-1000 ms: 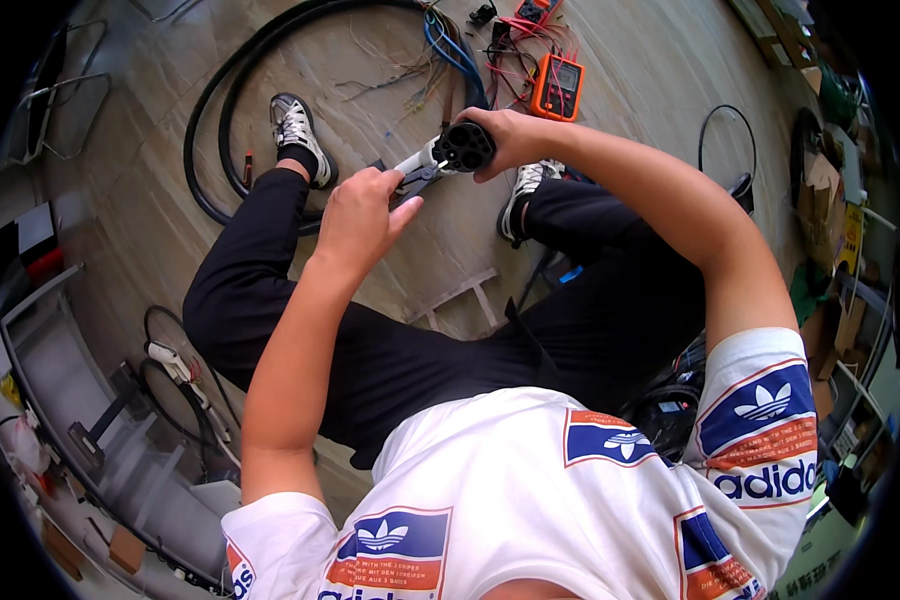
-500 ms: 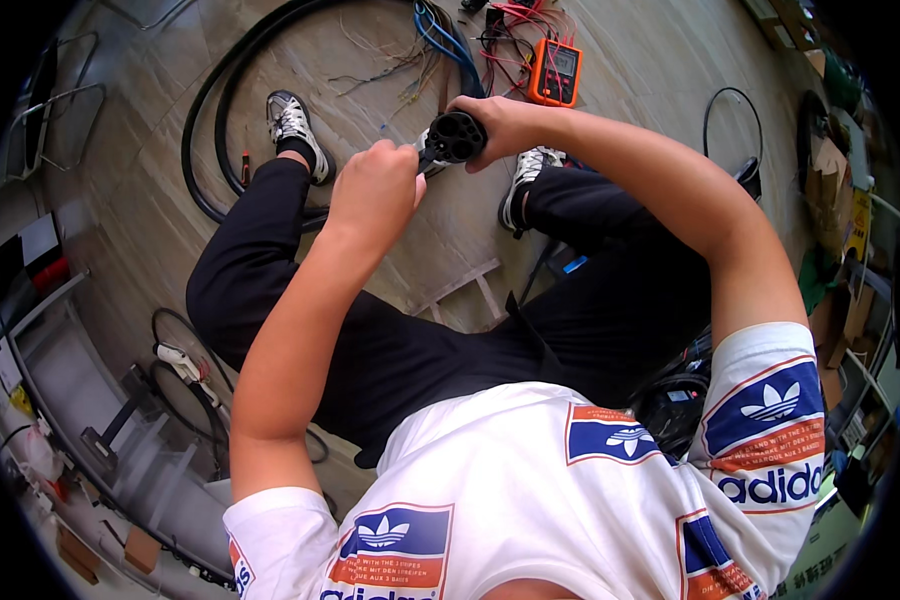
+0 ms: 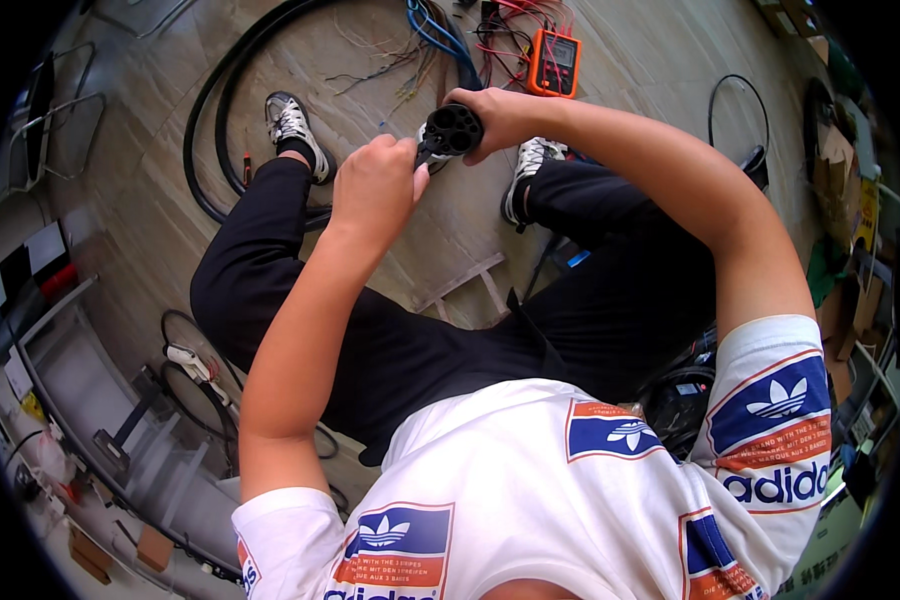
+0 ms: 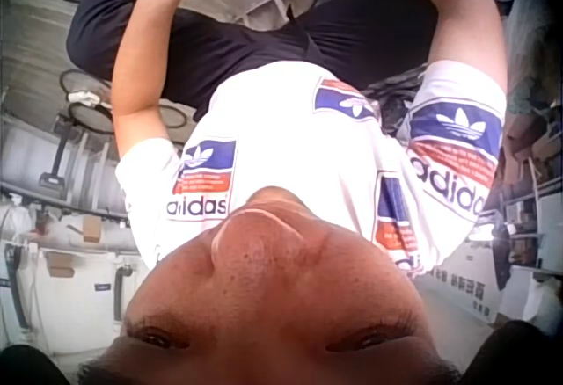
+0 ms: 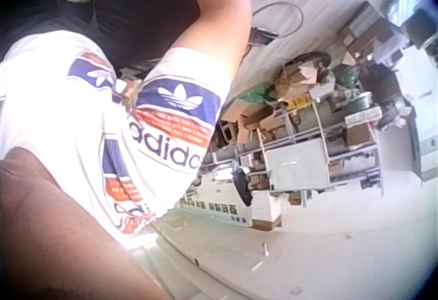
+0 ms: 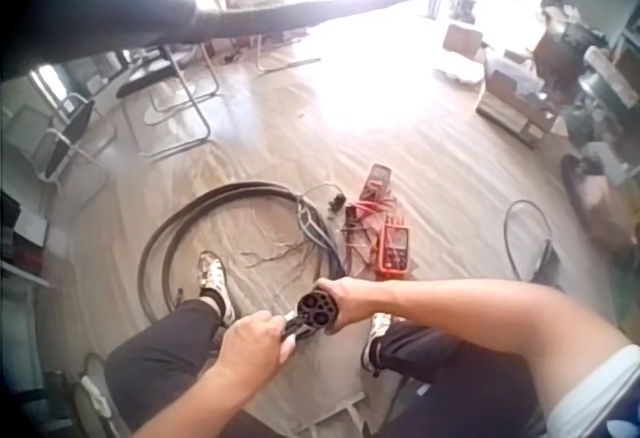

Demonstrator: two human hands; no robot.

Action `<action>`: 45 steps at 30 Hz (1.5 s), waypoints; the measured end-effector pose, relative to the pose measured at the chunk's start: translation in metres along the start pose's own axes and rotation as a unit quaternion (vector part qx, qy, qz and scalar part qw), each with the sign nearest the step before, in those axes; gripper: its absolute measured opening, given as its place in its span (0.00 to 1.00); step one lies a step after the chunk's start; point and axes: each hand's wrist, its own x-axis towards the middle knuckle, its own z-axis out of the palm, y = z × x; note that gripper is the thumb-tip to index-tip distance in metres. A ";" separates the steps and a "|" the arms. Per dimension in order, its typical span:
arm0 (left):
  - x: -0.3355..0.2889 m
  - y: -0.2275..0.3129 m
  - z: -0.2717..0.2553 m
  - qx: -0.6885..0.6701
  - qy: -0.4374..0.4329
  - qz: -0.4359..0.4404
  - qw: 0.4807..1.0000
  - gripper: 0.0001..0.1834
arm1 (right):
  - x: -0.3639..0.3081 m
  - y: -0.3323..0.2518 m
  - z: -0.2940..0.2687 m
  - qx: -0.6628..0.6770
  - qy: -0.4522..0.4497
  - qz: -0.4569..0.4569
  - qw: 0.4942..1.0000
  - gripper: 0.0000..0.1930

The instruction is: The person works on a charging connector, using pliers to trim wires, checking connections with a multimeter, and using a screwdriver on internal components.

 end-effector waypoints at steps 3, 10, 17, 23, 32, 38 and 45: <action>0.002 0.002 0.002 -0.007 0.000 -0.008 1.000 0.12 | 0.001 -0.001 0.000 0.002 -0.003 0.003 1.000 0.43; 0.006 0.006 0.002 0.021 -0.036 -0.040 0.998 0.15 | 0.001 0.000 0.002 0.010 -0.003 0.012 1.000 0.43; 0.020 0.002 0.009 -0.030 -0.035 -0.034 0.998 0.31 | 0.003 0.001 -0.002 0.019 0.003 0.011 1.000 0.44; 0.050 -0.005 0.001 -0.123 -0.129 -0.001 0.984 0.42 | 0.002 -0.002 -0.006 0.028 -0.013 0.031 0.999 0.45; 0.060 0.005 0.001 -0.131 -0.151 -0.029 0.979 0.41 | -0.002 0.006 -0.013 0.020 -0.034 0.005 0.999 0.49; 0.054 0.005 -0.003 -0.114 -0.147 -0.047 0.981 0.41 | -0.025 0.020 -0.076 0.031 -0.021 0.064 0.997 0.38; 0.061 0.021 -0.014 -0.142 -0.170 -0.072 0.972 0.37 | -0.094 0.205 -0.093 -0.070 0.353 0.250 0.899 0.12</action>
